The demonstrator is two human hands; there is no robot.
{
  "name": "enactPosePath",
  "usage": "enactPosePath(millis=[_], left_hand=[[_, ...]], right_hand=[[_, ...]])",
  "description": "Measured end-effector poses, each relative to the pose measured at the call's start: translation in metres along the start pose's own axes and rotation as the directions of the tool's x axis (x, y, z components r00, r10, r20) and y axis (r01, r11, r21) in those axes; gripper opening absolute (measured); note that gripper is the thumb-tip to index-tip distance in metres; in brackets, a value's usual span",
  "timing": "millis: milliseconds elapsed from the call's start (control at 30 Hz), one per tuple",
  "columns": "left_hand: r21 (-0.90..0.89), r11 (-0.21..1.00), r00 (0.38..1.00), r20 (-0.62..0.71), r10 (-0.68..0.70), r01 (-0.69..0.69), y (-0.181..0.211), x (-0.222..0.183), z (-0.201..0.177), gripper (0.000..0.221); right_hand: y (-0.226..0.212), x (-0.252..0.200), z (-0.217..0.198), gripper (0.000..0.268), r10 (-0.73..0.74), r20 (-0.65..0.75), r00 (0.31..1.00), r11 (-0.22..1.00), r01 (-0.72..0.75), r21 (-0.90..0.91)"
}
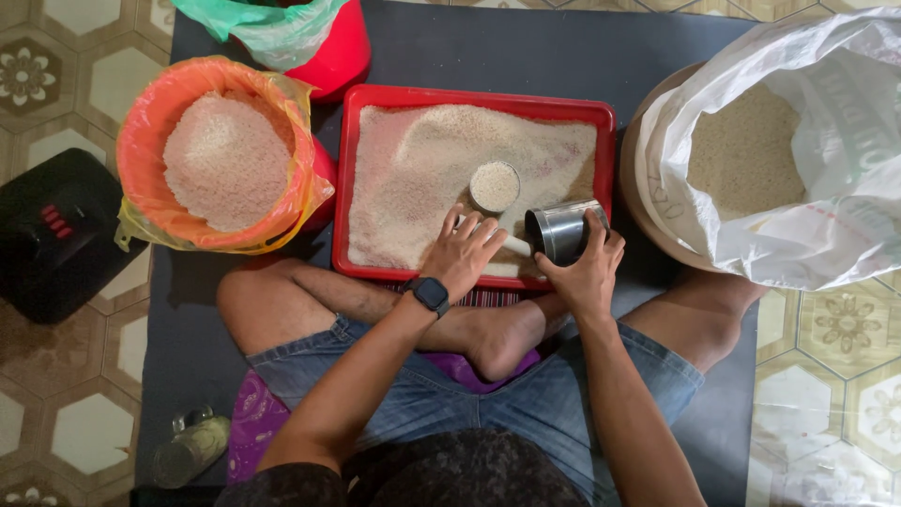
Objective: The person transfers rice from various containers into a red tray by scooping it with a metal cup, then tamps the rice in the cup with a stick before pouring it into a bag or bucket.
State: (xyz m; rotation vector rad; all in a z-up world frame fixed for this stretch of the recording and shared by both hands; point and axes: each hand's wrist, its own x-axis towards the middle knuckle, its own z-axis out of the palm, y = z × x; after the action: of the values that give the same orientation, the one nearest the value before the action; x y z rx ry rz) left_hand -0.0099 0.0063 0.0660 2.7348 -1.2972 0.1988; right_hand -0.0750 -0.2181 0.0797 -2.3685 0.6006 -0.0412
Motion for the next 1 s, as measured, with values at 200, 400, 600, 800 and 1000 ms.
enactPosePath(millis=[200,400,600,800,1000], left_hand=[[0.025,1.0,0.997,-0.076,0.0,0.002,-0.002,-0.002,0.014,0.025],[0.016,1.0,0.993,-0.12,0.0,0.002,-0.006,-0.006,0.026,0.023],[-0.023,0.999,0.996,-0.075,-0.039,0.037,-0.004,-0.006,0.022,0.022],[-0.295,0.924,0.966,0.163,-0.201,0.242,0.012,-0.043,0.078,0.028],[-0.269,0.916,0.95,0.174,-0.259,0.299,0.015,-0.055,0.059,0.03]], right_hand=[[-0.004,-0.001,-0.002,0.106,-0.012,-0.009,1.0,1.0,0.012,0.01],[-0.003,-0.001,0.0,0.105,-0.016,-0.023,1.0,1.0,0.016,-0.002],[0.001,-0.001,0.002,0.105,-0.031,-0.029,0.999,1.0,0.03,-0.006],[0.003,0.001,0.003,0.106,-0.008,-0.021,1.0,1.0,0.008,0.001],[0.005,0.0,0.006,0.107,-0.008,-0.026,1.0,1.0,0.008,0.007]])
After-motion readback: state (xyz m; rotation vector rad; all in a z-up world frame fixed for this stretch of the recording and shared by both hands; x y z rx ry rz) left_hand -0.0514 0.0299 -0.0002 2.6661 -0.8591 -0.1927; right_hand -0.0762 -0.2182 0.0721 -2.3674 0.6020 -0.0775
